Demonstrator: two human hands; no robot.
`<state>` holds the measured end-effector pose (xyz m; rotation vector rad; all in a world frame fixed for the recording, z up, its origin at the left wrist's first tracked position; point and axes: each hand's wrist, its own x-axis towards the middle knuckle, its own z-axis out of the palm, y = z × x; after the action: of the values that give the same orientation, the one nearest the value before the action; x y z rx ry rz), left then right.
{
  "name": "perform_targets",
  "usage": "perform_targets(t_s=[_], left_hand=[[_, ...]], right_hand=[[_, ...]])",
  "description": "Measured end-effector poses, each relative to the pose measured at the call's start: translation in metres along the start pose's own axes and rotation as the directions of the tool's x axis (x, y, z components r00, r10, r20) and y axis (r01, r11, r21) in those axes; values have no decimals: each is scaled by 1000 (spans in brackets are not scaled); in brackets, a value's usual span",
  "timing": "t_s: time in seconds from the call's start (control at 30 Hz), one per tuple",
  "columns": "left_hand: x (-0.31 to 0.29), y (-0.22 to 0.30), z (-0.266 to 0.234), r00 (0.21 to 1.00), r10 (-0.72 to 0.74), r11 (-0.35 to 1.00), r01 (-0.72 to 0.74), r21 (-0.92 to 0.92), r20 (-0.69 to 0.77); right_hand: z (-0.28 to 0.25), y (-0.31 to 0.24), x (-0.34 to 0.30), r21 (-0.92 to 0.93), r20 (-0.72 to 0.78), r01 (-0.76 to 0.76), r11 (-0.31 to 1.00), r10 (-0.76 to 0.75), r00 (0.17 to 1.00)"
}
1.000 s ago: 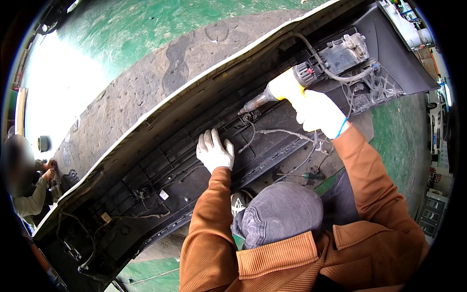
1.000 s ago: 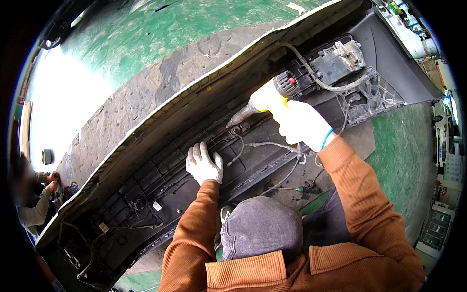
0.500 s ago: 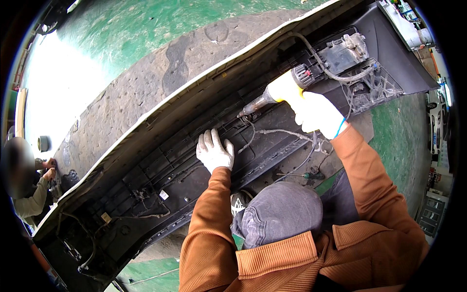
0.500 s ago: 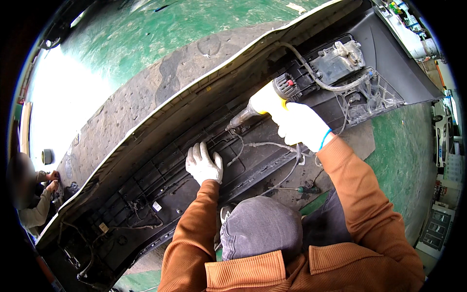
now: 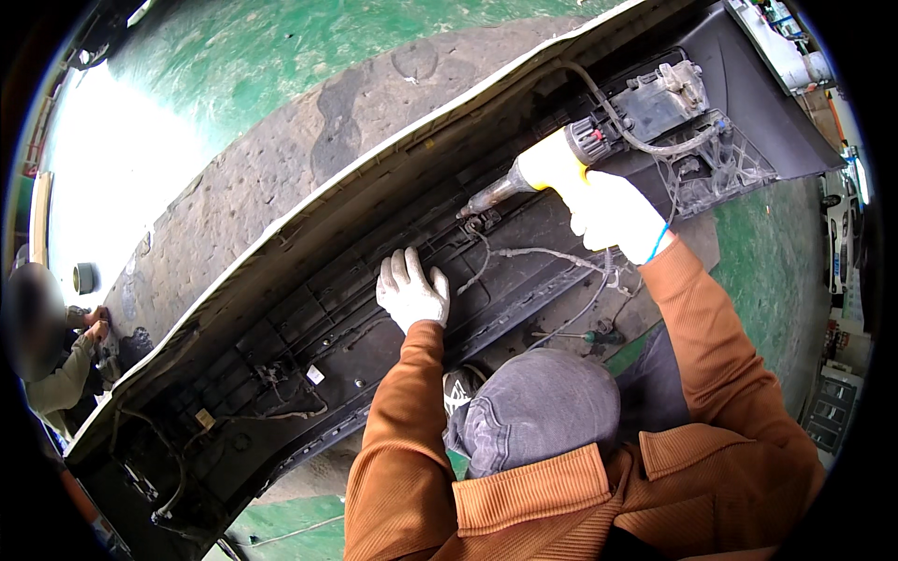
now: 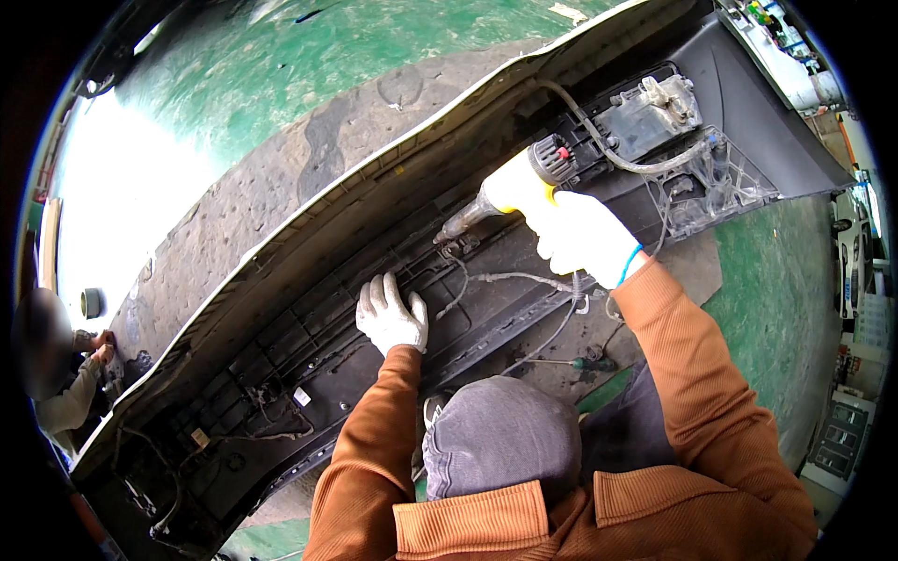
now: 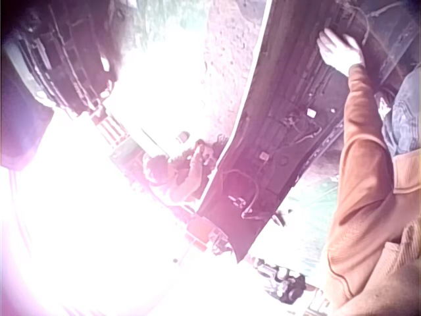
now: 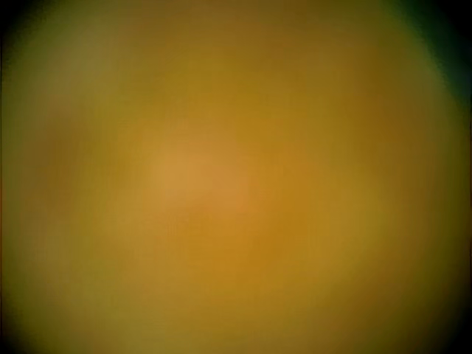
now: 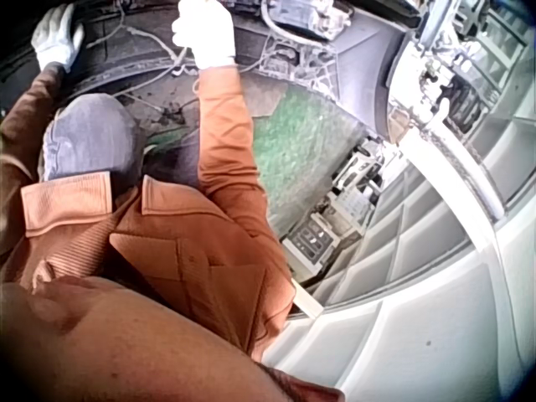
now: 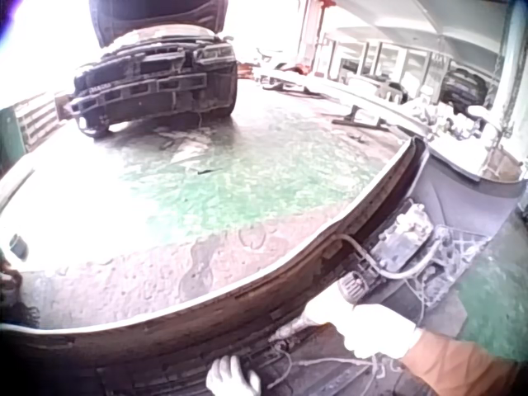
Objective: The person sits on the floor and uses a yellow heat gun to apply heat to the underside of a large black car bumper. They move the heat gun along the surface and occasionally touch the area with a gloved hand.
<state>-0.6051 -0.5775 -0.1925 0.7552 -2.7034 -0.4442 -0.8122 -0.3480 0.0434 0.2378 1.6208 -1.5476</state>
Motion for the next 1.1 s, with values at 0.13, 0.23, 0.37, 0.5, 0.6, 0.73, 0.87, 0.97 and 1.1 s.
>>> perform_targets(t_s=[0.13,0.23,0.37,0.5,0.6,0.73,0.87,0.97,1.1], left_hand=[[0,1,-1,1000,-5,1000,5,-1,8],[0,-1,1,1000,-1,1000,1,-3,2],[0,1,0,1000,-8,1000,8,11,13],[0,1,-3,1000,-6,1000,6,-3,11],[2,0,-1,1000,3,1000,-3,-3,6],[1,2,-2,1000,-3,1000,3,9,10],[-2,-1,4,1000,7,999,-7,33,-4],[-1,1,5,1000,16,999,-16,41,-11],[-1,0,7,999,31,999,-29,39,-35]], right_hand=[[3,-1,-2,44,11,-11,999,11,1000],[7,-1,0,4,2,-1,1000,1,1000],[-2,5,5,62,40,-20,998,18,999],[-14,7,-10,169,48,4,986,-12,999],[-18,17,-38,378,105,-72,923,35,994],[-7,62,-89,5,43,16,1000,-16,999],[15,105,-118,-624,55,177,761,-183,981],[18,145,-119,-848,42,220,483,-351,935],[20,142,-111,-913,126,275,302,-432,893]])
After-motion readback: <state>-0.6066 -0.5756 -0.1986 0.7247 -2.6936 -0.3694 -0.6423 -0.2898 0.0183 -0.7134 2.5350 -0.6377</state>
